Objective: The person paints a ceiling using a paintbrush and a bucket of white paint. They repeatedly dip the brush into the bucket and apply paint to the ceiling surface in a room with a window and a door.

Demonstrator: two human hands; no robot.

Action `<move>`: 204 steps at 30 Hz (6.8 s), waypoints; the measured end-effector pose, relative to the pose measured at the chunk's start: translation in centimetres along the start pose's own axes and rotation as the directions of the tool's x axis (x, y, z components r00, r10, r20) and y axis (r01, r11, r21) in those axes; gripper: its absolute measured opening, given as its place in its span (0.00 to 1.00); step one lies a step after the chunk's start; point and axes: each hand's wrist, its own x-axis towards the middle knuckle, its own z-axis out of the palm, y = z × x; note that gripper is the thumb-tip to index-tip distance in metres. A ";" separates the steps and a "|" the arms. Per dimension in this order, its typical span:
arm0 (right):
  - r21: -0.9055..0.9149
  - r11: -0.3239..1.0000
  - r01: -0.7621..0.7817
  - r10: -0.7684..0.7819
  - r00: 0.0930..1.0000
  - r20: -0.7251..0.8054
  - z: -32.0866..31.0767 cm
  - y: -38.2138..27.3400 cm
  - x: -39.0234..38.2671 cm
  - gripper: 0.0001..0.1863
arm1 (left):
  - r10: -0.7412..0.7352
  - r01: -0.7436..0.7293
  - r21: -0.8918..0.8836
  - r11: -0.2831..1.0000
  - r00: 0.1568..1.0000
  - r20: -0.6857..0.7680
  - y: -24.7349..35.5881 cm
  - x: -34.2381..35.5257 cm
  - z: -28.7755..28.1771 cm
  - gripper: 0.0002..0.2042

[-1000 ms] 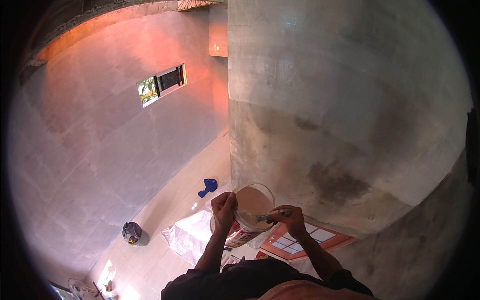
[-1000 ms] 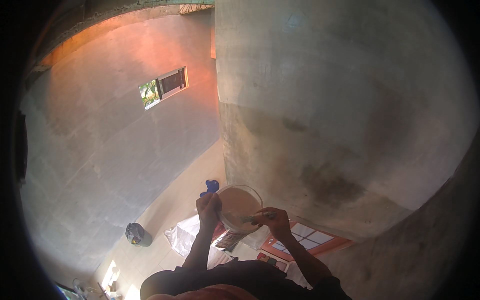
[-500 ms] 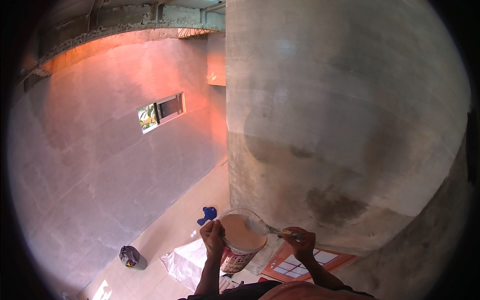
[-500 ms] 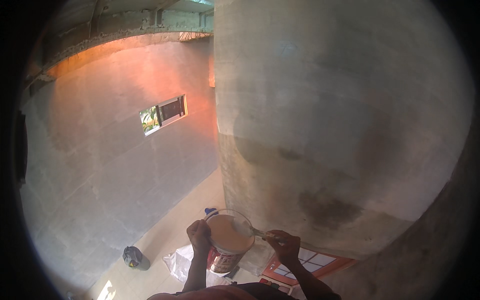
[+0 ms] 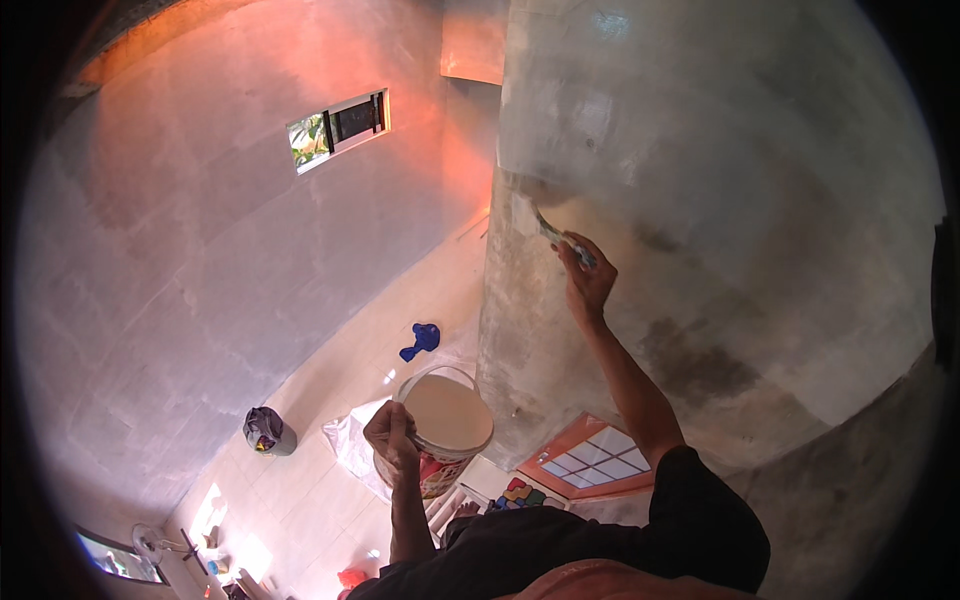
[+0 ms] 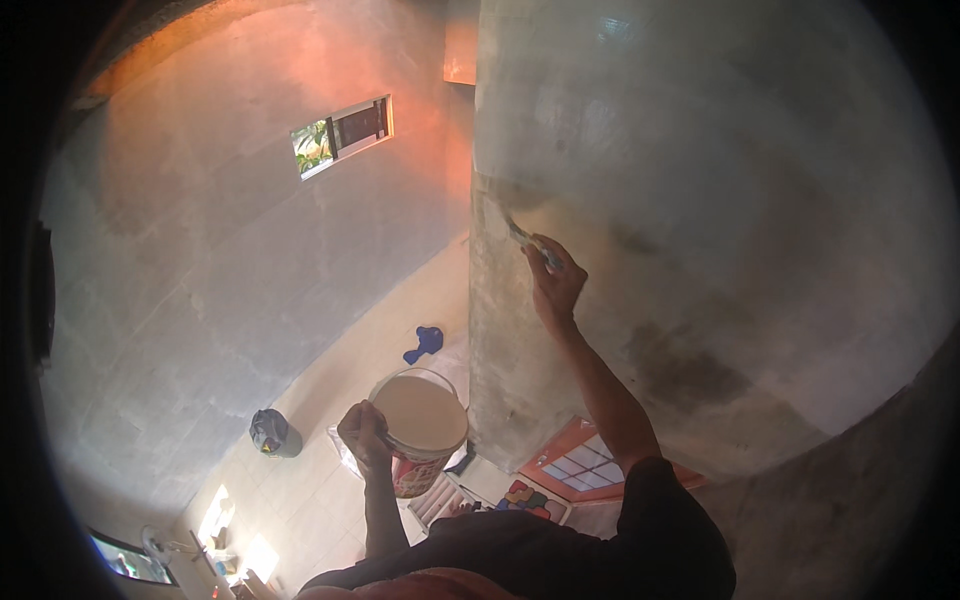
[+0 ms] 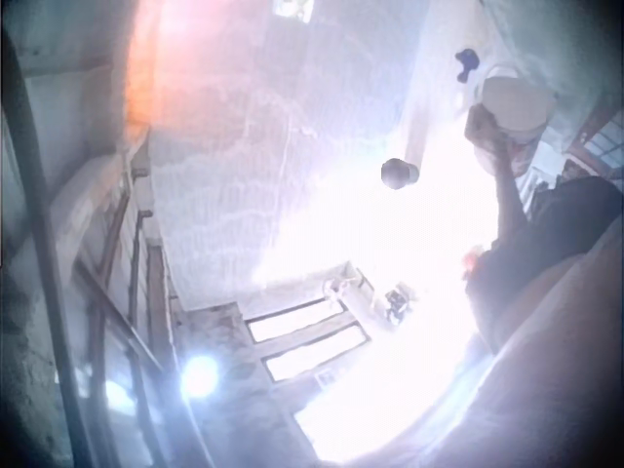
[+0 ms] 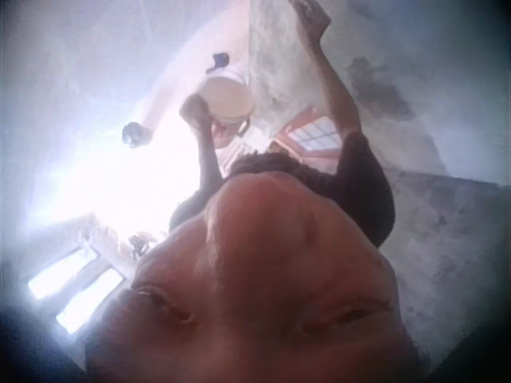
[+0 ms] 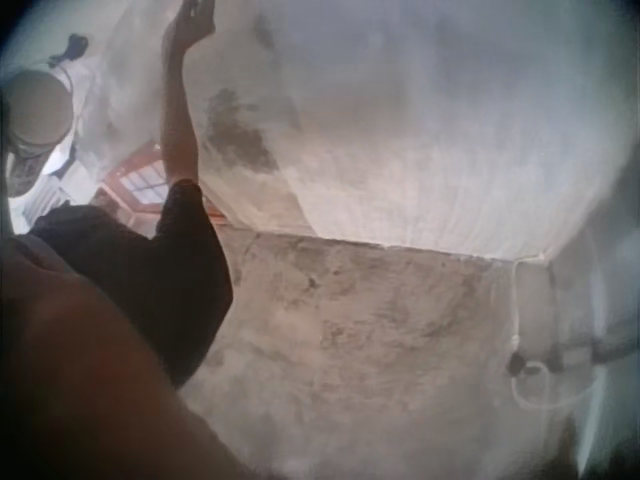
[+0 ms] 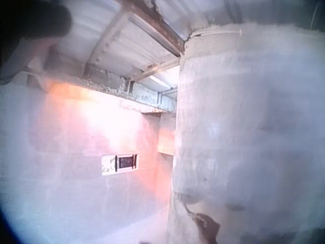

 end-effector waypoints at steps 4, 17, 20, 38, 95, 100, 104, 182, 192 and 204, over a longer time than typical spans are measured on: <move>-0.082 0.984 0.160 -0.158 0.987 0.022 3.6 3.4 3.3 0.13 | 0.005 -0.004 0.008 1.000 1.000 -0.031 -0.4 0.1 -2.1 0.18; -0.190 0.964 0.187 -0.230 0.942 -0.243 -4.4 -0.7 0.7 0.10 | -0.001 -0.004 -0.080 0.997 0.998 -0.064 -0.8 0.4 -2.7 0.19; -0.189 0.968 0.162 -0.216 0.925 -0.313 -6.6 -4.2 -1.8 0.11 | -0.005 -0.001 -0.102 0.995 0.998 -0.058 -0.9 0.3 -2.7 0.19; -0.403 0.889 0.219 -0.315 0.930 -0.191 1.9 0.6 0.4 0.11 | 0.018 -0.006 -0.192 0.981 0.998 0.063 -1.9 0.8 -3.3 0.20; -0.644 0.765 0.014 -0.574 0.468 -0.672 -24.4 -16.0 -9.2 0.11 | -0.034 0.089 -0.231 0.969 0.972 0.232 2.0 7.4 -2.9 0.18; -0.948 0.277 -0.159 -0.792 0.520 -0.319 -20.9 -12.5 -8.4 0.14 | 0.012 0.064 -0.276 0.959 0.964 0.266 0.7 7.7 -3.0 0.18; -0.947 0.321 -0.015 -0.744 0.614 -0.262 -11.5 -9.5 -6.4 0.15 | -0.007 0.087 -0.274 0.958 0.960 0.282 -0.1 7.7 -3.0 0.18; -0.266 0.962 -0.067 -0.090 0.839 -0.536 -14.4 -8.0 -3.8 0.11 | 0.002 0.044 -0.162 0.986 0.962 0.272 0.6 5.9 -3.4 0.19; -0.673 0.738 0.053 -0.581 0.558 -0.593 -35.5 -21.3 -12.4 0.13 | -0.116 0.184 -0.154 0.971 0.922 0.370 2.6 7.5 0.5 0.19; -0.458 0.882 -0.111 0.098 0.994 -0.051 -19.3 -27.0 -14.2 0.14 | -0.001 0.156 -0.151 0.976 0.698 0.716 2.7 6.0 7.3 0.14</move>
